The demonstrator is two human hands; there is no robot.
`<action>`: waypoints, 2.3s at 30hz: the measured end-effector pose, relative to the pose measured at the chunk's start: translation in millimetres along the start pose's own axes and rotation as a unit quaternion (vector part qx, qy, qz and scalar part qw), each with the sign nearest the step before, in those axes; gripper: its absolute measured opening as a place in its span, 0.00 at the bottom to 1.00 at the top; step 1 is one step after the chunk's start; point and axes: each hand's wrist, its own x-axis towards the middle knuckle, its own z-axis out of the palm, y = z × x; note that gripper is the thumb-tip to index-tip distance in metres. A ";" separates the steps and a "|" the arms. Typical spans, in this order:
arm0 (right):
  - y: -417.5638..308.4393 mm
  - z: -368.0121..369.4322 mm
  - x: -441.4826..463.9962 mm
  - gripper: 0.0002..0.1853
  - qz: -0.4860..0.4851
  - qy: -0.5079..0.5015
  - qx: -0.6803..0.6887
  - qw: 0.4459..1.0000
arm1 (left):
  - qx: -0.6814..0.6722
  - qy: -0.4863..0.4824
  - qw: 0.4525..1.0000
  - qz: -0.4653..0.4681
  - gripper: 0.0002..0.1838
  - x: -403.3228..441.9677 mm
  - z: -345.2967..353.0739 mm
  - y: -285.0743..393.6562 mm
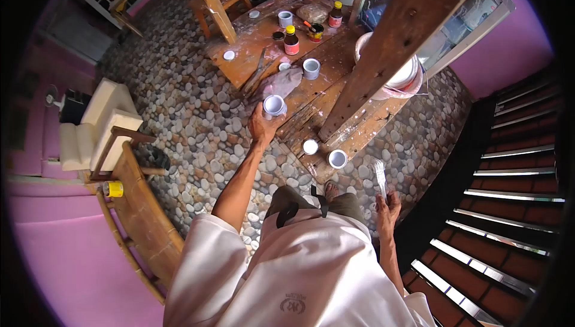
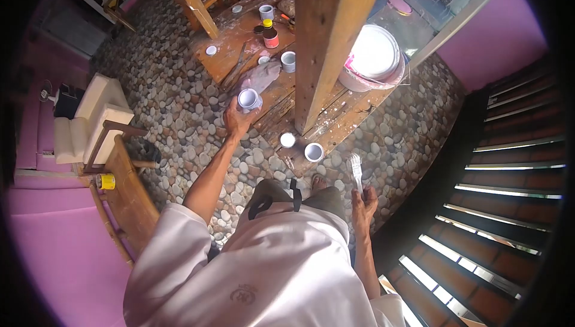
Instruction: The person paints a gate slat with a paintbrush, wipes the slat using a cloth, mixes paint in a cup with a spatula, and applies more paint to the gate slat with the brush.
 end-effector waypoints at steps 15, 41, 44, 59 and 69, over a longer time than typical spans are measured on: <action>-25.3 51.4 0.1 0.10 0.018 0.113 0.041 0.993 | -0.053 0.043 0.997 -0.038 0.48 132.6 -16.0 -86.6; -20.3 166.2 -58.1 0.12 0.046 0.367 -0.022 0.929 | 0.095 0.048 0.994 0.023 0.52 233.5 -22.8 -186.2; -22.3 165.7 -61.4 0.11 0.051 0.375 -0.028 0.925 | 0.137 0.035 0.990 0.016 0.51 265.4 -42.4 -174.3; -16.8 175.2 -68.0 0.10 0.054 0.374 -0.034 0.925 | 0.204 -0.109 0.966 0.118 0.30 336.3 -32.9 -200.0; -0.9 174.4 -68.7 0.09 0.060 0.357 -0.046 0.931 | 0.177 -0.171 0.957 0.153 0.35 338.2 -54.6 -183.4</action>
